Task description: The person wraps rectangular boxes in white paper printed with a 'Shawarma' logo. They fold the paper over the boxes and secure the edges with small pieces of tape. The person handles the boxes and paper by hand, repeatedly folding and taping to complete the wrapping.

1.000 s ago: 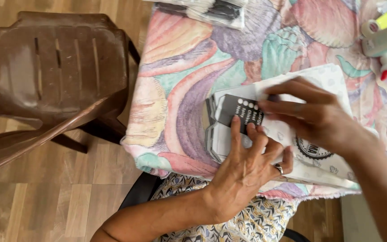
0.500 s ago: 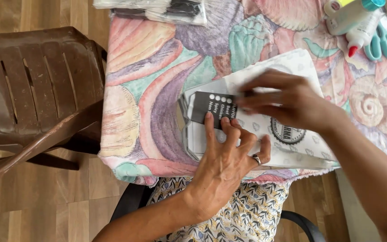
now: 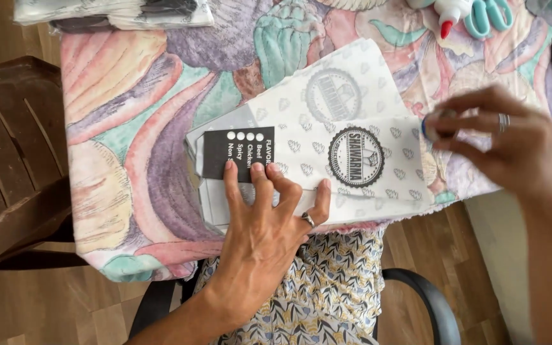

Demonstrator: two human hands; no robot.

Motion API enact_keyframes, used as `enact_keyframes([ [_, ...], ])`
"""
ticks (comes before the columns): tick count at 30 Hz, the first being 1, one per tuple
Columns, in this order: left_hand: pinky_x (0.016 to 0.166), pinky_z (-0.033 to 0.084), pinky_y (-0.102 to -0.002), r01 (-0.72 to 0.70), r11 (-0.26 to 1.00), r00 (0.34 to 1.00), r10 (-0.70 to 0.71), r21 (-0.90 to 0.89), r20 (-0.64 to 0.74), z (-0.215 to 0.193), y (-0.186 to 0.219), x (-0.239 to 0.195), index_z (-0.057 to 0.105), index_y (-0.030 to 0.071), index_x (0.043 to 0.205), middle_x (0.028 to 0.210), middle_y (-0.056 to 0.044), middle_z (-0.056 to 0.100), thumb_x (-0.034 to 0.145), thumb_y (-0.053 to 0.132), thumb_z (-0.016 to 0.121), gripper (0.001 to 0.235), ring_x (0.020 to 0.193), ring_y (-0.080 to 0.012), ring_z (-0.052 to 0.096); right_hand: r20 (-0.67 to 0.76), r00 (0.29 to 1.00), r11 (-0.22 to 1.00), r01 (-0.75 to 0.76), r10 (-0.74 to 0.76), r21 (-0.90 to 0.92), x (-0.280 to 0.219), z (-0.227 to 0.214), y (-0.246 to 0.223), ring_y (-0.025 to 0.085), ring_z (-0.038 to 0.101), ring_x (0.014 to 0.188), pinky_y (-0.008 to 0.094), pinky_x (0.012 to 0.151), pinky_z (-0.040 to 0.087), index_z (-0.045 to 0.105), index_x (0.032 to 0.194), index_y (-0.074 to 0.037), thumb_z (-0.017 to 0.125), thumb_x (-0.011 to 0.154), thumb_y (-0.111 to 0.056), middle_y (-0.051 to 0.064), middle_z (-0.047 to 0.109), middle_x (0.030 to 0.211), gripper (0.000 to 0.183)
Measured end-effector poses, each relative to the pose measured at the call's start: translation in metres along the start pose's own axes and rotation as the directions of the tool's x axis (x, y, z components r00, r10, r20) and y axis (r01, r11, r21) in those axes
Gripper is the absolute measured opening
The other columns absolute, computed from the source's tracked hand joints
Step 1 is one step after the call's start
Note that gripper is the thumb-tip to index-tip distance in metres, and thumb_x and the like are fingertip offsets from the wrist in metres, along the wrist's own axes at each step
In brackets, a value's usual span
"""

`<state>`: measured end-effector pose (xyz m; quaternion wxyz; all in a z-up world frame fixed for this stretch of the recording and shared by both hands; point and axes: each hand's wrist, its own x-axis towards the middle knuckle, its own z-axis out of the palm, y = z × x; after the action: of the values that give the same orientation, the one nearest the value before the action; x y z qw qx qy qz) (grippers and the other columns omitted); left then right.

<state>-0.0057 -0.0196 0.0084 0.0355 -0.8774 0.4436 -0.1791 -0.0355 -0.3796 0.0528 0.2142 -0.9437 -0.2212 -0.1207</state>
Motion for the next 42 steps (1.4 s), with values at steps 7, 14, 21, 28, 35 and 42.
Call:
enact_keyframes([
  [7,0.107,0.04,-0.073,0.016,1.0,1.0,-0.017,-0.023,-0.003,-0.004,0.001,0.001,0.03,0.022,0.151,0.129,-0.027,0.046,0.096,0.01,0.055,0.061,0.119,-0.0476,0.054,0.006,0.994,0.986,0.111,-0.112,0.126,-0.015,0.024,-0.052,0.028,0.071,0.109,0.041,0.093,0.058,0.07,0.117,0.002,0.071,0.091,-0.007,0.009,0.074,0.114,0.028],
  [14,0.108,0.037,-0.077,0.005,1.0,1.0,-0.005,-0.007,0.0,-0.001,0.002,-0.001,0.018,0.028,0.162,0.129,-0.028,0.045,0.102,0.008,0.045,0.069,0.119,-0.0526,0.05,0.039,0.996,0.997,0.076,-0.076,-0.005,0.026,0.028,-0.033,0.029,0.071,0.109,0.042,0.095,0.055,0.074,0.11,-0.002,0.08,0.082,-0.011,0.014,0.074,0.114,0.029],
  [21,0.106,0.036,-0.079,0.011,0.998,1.0,-0.012,-0.069,-0.014,-0.004,-0.001,0.0,0.024,0.034,0.161,0.122,-0.017,0.044,0.092,0.018,0.06,0.08,0.111,-0.0428,0.048,0.025,0.796,0.742,0.552,-0.605,0.38,0.193,0.108,-0.09,0.036,0.061,0.104,0.047,0.09,0.052,0.067,0.119,0.004,0.054,0.106,-0.018,0.022,0.065,0.115,0.029],
  [28,0.104,0.042,-0.077,0.042,0.999,0.999,-0.041,0.013,-0.02,0.0,0.004,0.0,0.011,0.029,0.163,0.128,-0.025,0.045,0.105,0.009,0.048,0.071,0.12,-0.0458,0.051,0.13,0.904,0.879,0.35,-0.408,0.324,0.13,0.062,-0.042,0.036,0.063,0.112,0.048,0.1,0.051,0.068,0.124,0.001,0.071,0.096,-0.007,0.019,0.064,0.124,0.029],
  [35,0.108,0.034,-0.079,0.043,0.999,0.999,-0.043,-0.002,0.011,-0.009,0.002,0.004,0.016,0.032,0.165,0.131,-0.022,0.049,0.073,0.107,0.03,0.12,0.122,-0.0478,0.052,-0.061,0.996,0.983,-0.078,0.069,-0.169,-0.033,0.009,0.035,0.031,0.072,0.115,0.04,0.097,0.062,0.077,0.12,0.003,0.082,0.093,-0.004,0.019,0.075,0.123,0.028],
  [42,0.103,0.044,-0.064,-0.102,0.953,0.994,0.106,-0.286,-0.002,-0.012,-0.019,0.036,0.057,0.01,0.136,0.087,-0.016,0.064,0.086,0.003,0.064,0.051,0.075,-0.0344,0.063,-0.239,0.891,0.904,-0.417,0.387,-0.09,-0.082,0.056,0.049,0.036,0.064,0.117,0.044,0.093,0.049,0.066,0.143,0.006,0.078,0.103,-0.007,0.024,0.066,0.138,0.043],
])
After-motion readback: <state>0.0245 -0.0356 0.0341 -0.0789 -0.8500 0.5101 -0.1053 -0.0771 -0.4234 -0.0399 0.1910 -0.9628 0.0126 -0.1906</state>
